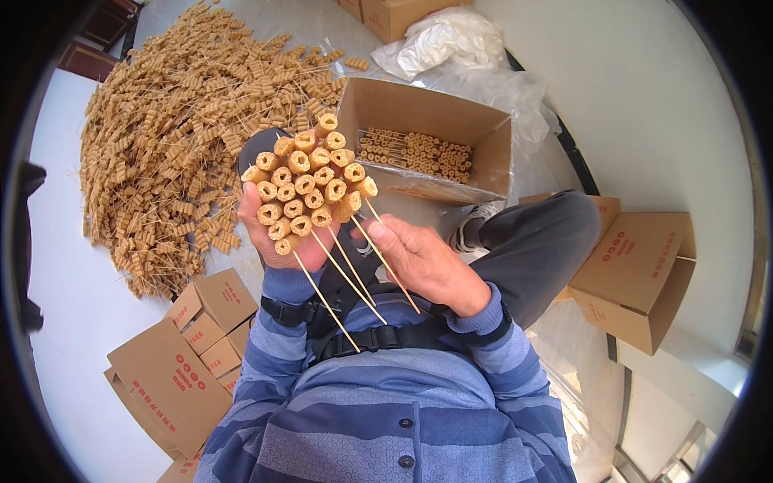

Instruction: The person threads small ring-shaped snacks onto wooden skewers and places the completed skewers into a cardboard box. The person repeatedly picks up skewers from a large pile, aligns them, and arranges them in the box.

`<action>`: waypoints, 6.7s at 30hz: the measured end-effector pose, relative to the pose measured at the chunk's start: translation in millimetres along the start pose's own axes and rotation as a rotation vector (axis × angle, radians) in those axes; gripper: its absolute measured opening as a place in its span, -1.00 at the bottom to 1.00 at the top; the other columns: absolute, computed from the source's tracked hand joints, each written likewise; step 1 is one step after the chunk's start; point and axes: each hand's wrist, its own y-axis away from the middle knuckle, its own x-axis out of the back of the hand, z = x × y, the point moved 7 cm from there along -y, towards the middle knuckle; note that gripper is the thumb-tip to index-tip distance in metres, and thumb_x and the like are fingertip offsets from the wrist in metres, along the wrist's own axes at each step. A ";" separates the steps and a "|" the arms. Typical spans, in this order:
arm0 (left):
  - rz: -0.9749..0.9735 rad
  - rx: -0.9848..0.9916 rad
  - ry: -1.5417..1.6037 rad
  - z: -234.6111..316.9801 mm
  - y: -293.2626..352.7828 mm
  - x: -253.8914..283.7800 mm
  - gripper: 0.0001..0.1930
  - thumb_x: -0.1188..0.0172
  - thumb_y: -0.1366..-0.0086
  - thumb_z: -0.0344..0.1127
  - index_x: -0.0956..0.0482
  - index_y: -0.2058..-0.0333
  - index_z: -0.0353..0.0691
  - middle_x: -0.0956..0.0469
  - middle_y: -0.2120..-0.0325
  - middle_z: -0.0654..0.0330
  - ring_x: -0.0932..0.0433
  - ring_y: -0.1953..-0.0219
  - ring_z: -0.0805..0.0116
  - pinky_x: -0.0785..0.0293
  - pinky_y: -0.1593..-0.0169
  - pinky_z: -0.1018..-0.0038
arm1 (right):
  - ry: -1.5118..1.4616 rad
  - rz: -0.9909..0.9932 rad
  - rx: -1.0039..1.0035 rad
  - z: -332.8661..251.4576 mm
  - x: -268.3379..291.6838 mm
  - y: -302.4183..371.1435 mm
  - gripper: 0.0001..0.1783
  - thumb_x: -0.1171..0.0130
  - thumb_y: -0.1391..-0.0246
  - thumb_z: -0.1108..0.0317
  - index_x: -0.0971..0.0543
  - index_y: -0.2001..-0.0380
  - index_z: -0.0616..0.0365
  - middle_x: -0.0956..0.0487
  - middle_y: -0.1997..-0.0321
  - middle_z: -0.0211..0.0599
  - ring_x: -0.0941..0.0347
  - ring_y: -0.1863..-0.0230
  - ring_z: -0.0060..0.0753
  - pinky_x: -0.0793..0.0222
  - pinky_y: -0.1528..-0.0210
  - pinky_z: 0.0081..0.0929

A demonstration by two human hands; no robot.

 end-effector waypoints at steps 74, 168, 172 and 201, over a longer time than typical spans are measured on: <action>-1.259 1.006 -2.396 -107.7 -213.0 140.7 -0.50 -0.01 -0.39 -0.20 -0.39 -0.19 -0.39 -0.43 -0.14 -0.16 -0.37 -0.24 -0.06 -0.33 -0.28 0.23 | 0.785 0.291 0.254 32.5 181.2 -208.2 -0.06 -0.41 0.18 0.07 -0.29 -0.17 0.47 -0.48 -0.04 0.26 -0.41 -0.13 0.15 -0.34 -0.24 -0.17; -0.849 1.175 -2.761 -186.8 -184.7 307.4 -0.44 0.15 -0.45 -0.27 -0.16 -0.38 -0.30 -0.31 -0.30 -0.10 -0.22 -0.37 -0.14 0.07 -0.36 -0.11 | 1.281 0.185 0.444 213.5 93.5 -386.2 -0.09 -0.23 0.00 0.31 -0.12 -0.43 -0.06 -0.25 -0.40 -0.13 -0.17 -0.40 -0.06 -0.19 -0.30 -0.04; -0.772 1.178 -2.658 -185.7 -190.5 307.3 -0.45 0.16 -0.44 -0.28 -0.19 -0.36 -0.31 -0.31 -0.30 -0.10 -0.25 -0.36 -0.14 0.07 -0.36 -0.12 | 1.257 0.160 0.416 216.5 95.3 -388.0 -0.10 -0.22 -0.01 0.32 -0.12 -0.43 -0.05 -0.24 -0.40 -0.13 -0.16 -0.41 -0.06 -0.19 -0.30 -0.04; -0.127 1.190 -2.273 -150.4 -240.2 343.1 -0.75 -0.17 -0.25 -0.39 -0.68 0.12 -0.27 -0.63 0.05 -0.07 -0.60 -0.04 0.00 -0.55 -0.10 0.23 | 1.111 -0.125 0.247 232.5 98.3 -418.2 -0.16 -0.11 -0.11 0.46 -0.09 -0.45 -0.02 -0.16 -0.47 -0.13 -0.04 -0.49 0.00 -0.05 -0.45 -0.04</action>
